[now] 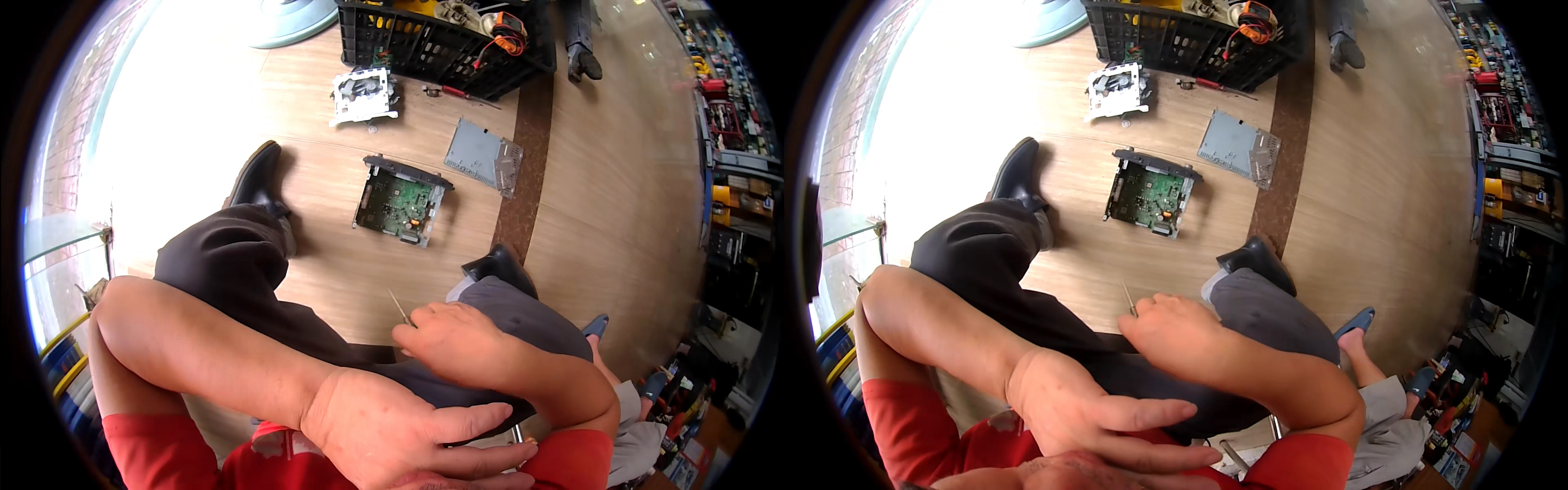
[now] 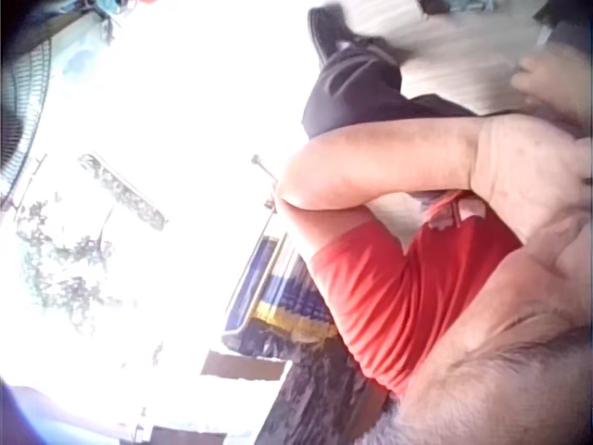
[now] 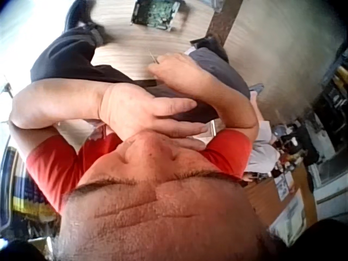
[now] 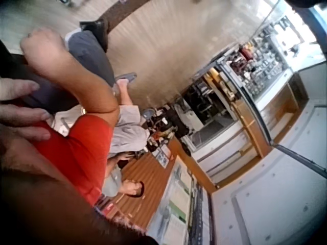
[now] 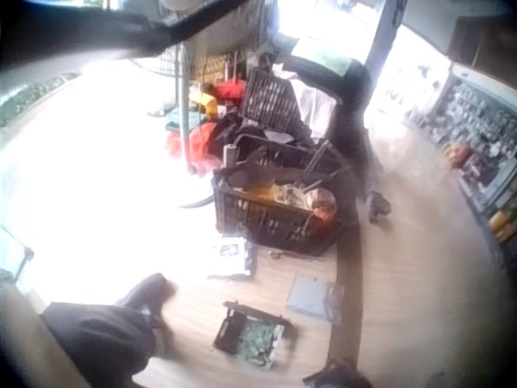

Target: The person repairs an electronic component by using a screwdriver to reassemble its casing on the floor.

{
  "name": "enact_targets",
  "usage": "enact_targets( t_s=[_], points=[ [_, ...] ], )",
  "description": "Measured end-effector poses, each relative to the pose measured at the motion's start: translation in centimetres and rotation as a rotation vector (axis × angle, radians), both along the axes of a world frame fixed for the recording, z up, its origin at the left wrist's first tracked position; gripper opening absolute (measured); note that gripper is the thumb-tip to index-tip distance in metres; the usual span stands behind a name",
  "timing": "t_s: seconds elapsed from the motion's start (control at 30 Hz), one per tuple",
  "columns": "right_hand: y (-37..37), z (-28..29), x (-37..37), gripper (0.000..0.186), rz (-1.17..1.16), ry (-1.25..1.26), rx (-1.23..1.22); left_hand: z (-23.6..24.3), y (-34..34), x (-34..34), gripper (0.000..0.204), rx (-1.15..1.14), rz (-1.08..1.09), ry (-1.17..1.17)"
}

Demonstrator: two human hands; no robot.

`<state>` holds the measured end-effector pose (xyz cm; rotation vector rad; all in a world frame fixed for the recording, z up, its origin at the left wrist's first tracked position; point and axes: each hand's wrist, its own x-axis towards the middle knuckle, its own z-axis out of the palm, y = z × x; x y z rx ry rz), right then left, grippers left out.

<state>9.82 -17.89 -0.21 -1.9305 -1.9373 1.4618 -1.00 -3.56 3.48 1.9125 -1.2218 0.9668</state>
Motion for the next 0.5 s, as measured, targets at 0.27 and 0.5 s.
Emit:
enact_targets(
  t_s=[0.27, 0.5],
  points=[
    [0.6, 0.3, 0.1, 0.016, -0.001, -0.017, -0.046, 0.2, -0.6, -1.6, 0.042, -0.196, -0.1, 0.282],
    [0.6, 0.0, -0.1, 0.016, -0.004, -0.01, -0.014, 1.3, 0.6, -0.6, 0.045, -0.026, -0.151, 0.272]
  ],
)
